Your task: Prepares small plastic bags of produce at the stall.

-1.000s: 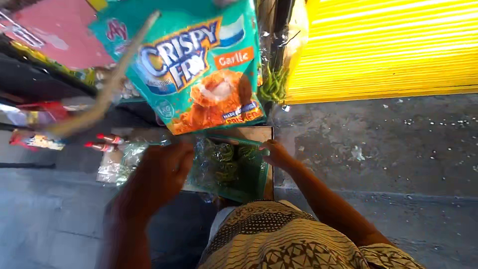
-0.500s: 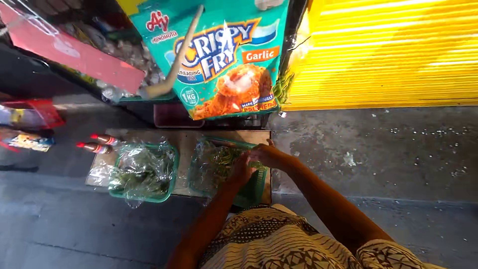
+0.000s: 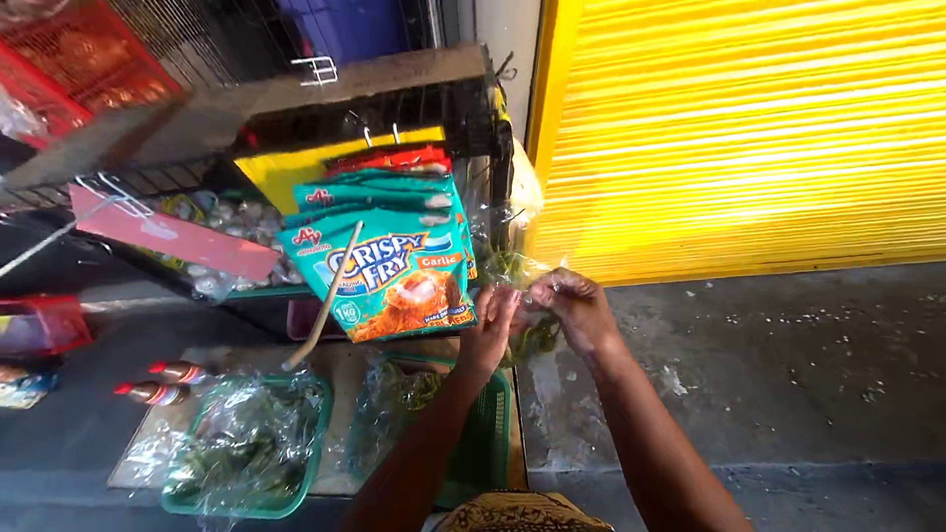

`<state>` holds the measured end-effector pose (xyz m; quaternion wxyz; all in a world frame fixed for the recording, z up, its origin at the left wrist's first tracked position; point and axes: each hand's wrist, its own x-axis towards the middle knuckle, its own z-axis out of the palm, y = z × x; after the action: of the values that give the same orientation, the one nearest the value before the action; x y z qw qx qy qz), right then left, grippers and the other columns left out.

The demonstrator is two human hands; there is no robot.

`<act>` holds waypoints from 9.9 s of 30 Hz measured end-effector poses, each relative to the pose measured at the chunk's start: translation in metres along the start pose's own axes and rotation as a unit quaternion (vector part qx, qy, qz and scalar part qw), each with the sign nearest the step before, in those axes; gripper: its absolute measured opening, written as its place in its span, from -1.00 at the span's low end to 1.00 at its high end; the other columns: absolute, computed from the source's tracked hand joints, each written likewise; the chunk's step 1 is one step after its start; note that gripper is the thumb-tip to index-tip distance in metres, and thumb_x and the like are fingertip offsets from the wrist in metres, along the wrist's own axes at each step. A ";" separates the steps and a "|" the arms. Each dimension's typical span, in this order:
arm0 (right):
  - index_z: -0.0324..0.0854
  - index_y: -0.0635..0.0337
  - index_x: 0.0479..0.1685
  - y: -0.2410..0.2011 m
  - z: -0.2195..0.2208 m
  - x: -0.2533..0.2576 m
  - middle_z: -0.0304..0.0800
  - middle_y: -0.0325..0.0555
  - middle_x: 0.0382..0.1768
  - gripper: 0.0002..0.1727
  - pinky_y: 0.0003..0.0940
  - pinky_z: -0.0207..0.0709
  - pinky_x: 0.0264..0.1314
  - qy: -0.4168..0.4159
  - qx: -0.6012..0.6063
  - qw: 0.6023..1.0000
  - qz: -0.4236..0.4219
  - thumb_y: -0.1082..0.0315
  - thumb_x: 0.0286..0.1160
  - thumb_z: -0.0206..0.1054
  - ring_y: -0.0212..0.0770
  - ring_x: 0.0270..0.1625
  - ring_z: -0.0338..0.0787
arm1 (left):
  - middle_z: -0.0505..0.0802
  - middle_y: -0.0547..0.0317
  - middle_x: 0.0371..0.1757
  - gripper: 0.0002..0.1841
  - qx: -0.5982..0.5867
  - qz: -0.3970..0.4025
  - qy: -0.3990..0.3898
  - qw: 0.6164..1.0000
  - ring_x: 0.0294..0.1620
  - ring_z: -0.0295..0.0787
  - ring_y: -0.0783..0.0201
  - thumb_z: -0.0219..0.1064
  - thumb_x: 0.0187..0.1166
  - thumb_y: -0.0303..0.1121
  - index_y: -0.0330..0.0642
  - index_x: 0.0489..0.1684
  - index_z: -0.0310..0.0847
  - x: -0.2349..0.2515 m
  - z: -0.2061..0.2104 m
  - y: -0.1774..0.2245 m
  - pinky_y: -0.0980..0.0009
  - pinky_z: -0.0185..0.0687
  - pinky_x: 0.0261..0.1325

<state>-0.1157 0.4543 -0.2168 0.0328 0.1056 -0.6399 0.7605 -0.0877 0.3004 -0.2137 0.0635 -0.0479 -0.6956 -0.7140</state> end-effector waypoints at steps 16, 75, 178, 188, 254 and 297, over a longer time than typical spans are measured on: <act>0.69 0.10 -0.13 -0.023 0.006 0.095 0.68 -0.26 -0.48 -0.89 -0.56 0.53 -0.60 0.006 -0.056 0.986 -0.157 0.29 0.70 0.30 -0.45 -0.65 0.54 | 0.61 0.00 0.39 -0.65 -0.011 0.082 0.226 0.971 0.38 0.56 0.24 0.23 0.76 -0.23 -0.19 0.38 0.53 0.074 0.054 0.017 0.19 0.56 0.38; 0.58 0.57 0.21 0.114 0.121 -0.022 0.78 0.15 0.00 -0.69 -0.31 0.68 0.28 -0.346 -0.132 0.896 0.245 0.57 0.55 0.30 -0.22 0.04 0.82 | 0.46 -0.29 0.67 -0.16 0.192 -0.253 0.101 0.943 0.67 0.42 0.03 0.56 0.44 -0.33 -0.43 0.72 0.20 -0.116 -0.146 -0.110 0.18 0.39 0.67; 0.79 0.37 -0.08 -0.036 0.020 0.114 0.92 0.14 -0.13 -0.48 0.09 0.07 0.85 -0.231 -0.419 0.801 -0.360 0.11 0.89 0.04 -0.07 0.12 0.90 | 0.83 -0.04 0.31 -0.78 0.605 -0.184 -0.163 0.758 0.53 0.58 -0.14 0.27 0.69 -0.37 -0.20 0.05 0.84 -0.052 -0.206 -0.171 -0.36 0.20 0.59; 0.80 0.32 0.04 -0.046 0.033 0.109 0.85 0.19 0.18 -0.52 0.08 0.27 0.69 -0.235 -0.459 0.812 -0.274 0.08 0.80 0.11 0.16 0.42 0.71 | 0.79 -0.12 0.04 -0.71 0.316 -0.215 -0.181 0.906 0.04 0.74 0.13 0.08 0.85 -0.25 -0.33 0.13 0.57 -0.024 -0.180 -0.079 0.08 0.64 0.18; 0.56 0.37 0.04 0.042 0.024 0.110 0.69 0.06 -0.14 -0.55 -0.25 0.63 -0.06 0.173 -0.222 0.941 -0.190 0.24 0.35 0.59 -0.15 -0.16 0.70 | 0.65 0.07 -0.17 -0.84 -0.110 -0.026 0.296 0.948 -0.27 0.64 0.34 0.28 0.69 -0.51 -0.29 0.08 0.44 0.101 0.025 -0.002 0.41 0.66 -0.13; 0.74 0.38 -0.13 0.011 -0.010 0.119 0.81 -0.09 -0.20 -0.78 -0.42 0.62 0.17 0.214 -0.185 0.916 -0.284 0.43 0.69 0.20 -0.40 -0.05 0.76 | 0.84 0.10 -0.31 -0.68 0.007 0.285 0.090 0.954 -0.12 0.80 0.34 -0.02 0.82 -0.46 -0.37 -0.25 0.65 0.089 0.017 0.002 0.34 0.70 0.17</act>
<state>-0.2345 0.4519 -0.2046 0.4025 0.1099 -0.6900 0.5915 -0.1757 0.3148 -0.1969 0.3276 -0.1792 -0.6494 -0.6624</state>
